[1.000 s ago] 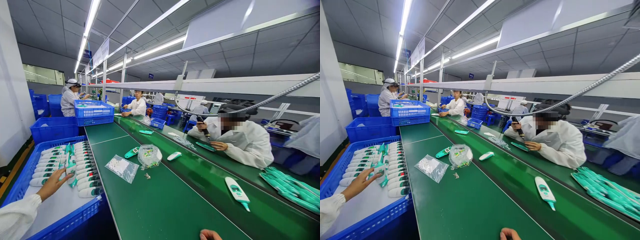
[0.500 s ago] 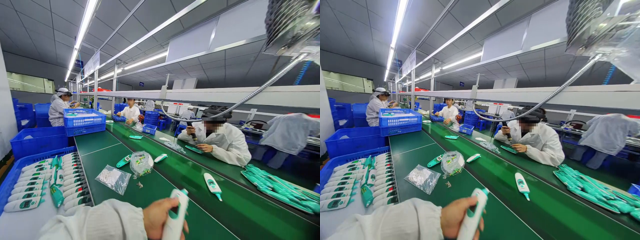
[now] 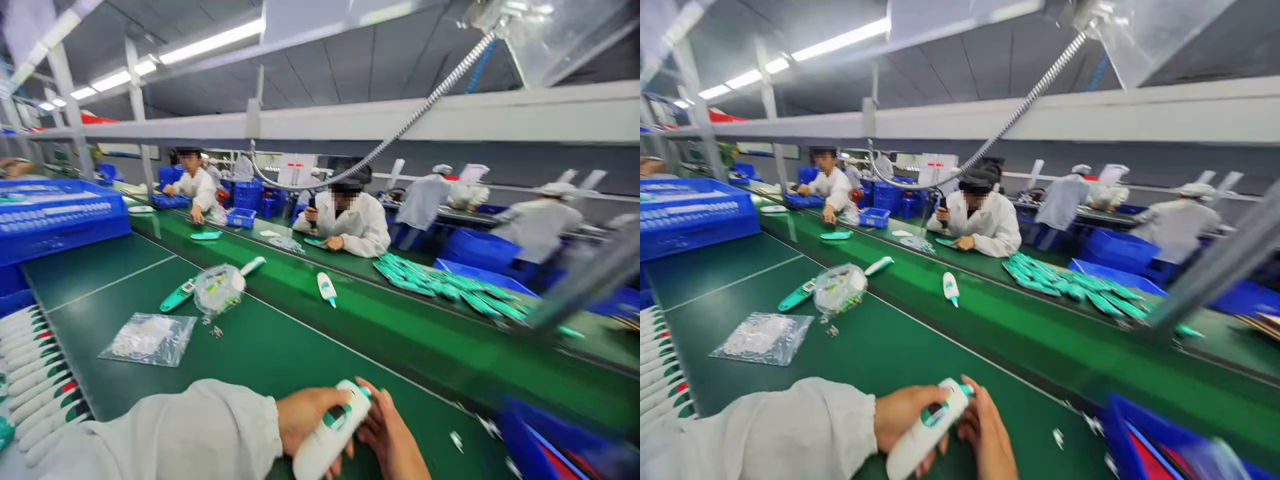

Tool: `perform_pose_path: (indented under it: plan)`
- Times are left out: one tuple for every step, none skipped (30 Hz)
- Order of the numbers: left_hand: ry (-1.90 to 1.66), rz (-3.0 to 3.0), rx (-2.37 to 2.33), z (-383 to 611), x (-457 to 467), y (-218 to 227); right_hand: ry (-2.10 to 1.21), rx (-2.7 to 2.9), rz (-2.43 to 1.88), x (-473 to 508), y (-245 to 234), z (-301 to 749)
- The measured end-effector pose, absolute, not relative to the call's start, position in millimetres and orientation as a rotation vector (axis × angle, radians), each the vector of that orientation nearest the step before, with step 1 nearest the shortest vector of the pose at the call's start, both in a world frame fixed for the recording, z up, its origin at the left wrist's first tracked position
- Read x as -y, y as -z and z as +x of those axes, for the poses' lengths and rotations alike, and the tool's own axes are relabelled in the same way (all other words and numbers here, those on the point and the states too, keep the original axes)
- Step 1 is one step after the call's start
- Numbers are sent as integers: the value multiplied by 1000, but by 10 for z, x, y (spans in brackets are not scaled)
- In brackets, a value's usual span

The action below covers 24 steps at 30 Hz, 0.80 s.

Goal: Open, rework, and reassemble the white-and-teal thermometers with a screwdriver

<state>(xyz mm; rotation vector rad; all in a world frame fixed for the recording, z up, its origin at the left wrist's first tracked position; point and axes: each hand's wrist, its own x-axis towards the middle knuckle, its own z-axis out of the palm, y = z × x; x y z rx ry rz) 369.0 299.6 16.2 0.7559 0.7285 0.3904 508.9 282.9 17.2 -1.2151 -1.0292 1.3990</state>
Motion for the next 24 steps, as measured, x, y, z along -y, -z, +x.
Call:
perform_pose_path:
  plan:
    - [-388,734,-741,3671,-2961,-177,-1427,1019,-1187,-2781,-207,5030]
    - [-396,709,-743,3652,-2930,-189,-1441,997,-1163,-2744,-232,4978]
    - [-395,686,-732,3634,-2902,-197,-1441,966,-1148,-2717,-248,4937]
    - [-399,664,-702,3619,-2877,-199,-1442,939,-1131,-2698,-256,4908]
    - [-393,645,-665,3607,-2854,-196,-1437,918,-1117,-2684,-257,4893]
    - [-385,632,-624,3598,-2832,-191,-1430,903,-1103,-2673,-254,4888]
    - [-380,625,-588,3593,-2813,-185,-1423,892,-1088,-2667,-247,4892]
    - [-374,626,-565,3592,-2796,-181,-1415,885,-1075,-2663,-240,4900]
    - [-384,633,-554,3593,-2783,-179,-1406,879,-1063,-2662,-231,4910]
    - [-410,646,-552,3595,-2772,-181,-1395,873,-1054,-2664,-224,4921]
    - [-439,663,-556,3598,-2763,-186,-1384,869,-1052,-2667,-217,4930]
    - [-465,680,-565,3600,-2755,-194,-1372,867,-1053,-2671,-212,4938]
    - [-491,699,-576,3600,-2748,-203,-1358,862,-1058,-2674,-210,4942]
    - [-514,723,-585,3599,-2740,-213,-1344,855,-1062,-2675,-210,4944]
    - [-532,749,-593,3595,-2732,-224,-1333,840,-1060,-2674,-213,4941]
    - [-545,774,-598,3590,-2724,-234,-1331,818,-1049,-2669,-219,4936]
    - [-563,796,-596,3584,-2717,-242,-1342,793,-1028,-2661,-227,4926]
    - [-584,813,-584,3578,-2712,-248,-1369,771,-999,-2650,-235,4914]
    - [-600,823,-562,3572,-2710,-250,-1410,756,-970,-2637,-245,4900]
    - [-607,826,-535,3567,-2710,-250,-1458,749,-946,-2623,-254,4886]
    - [-609,826,-506,3564,-2711,-247,-1506,749,-928,-2608,-262,4874]
    - [-606,824,-478,3562,-2713,-242,-1551,756,-916,-2595,-270,4865]
    - [-599,819,-457,3561,-2716,-237,-1587,765,-909,-2584,-276,4859]
    - [-588,807,-444,3561,-2717,-232,-1618,775,-902,-2575,-280,4856]
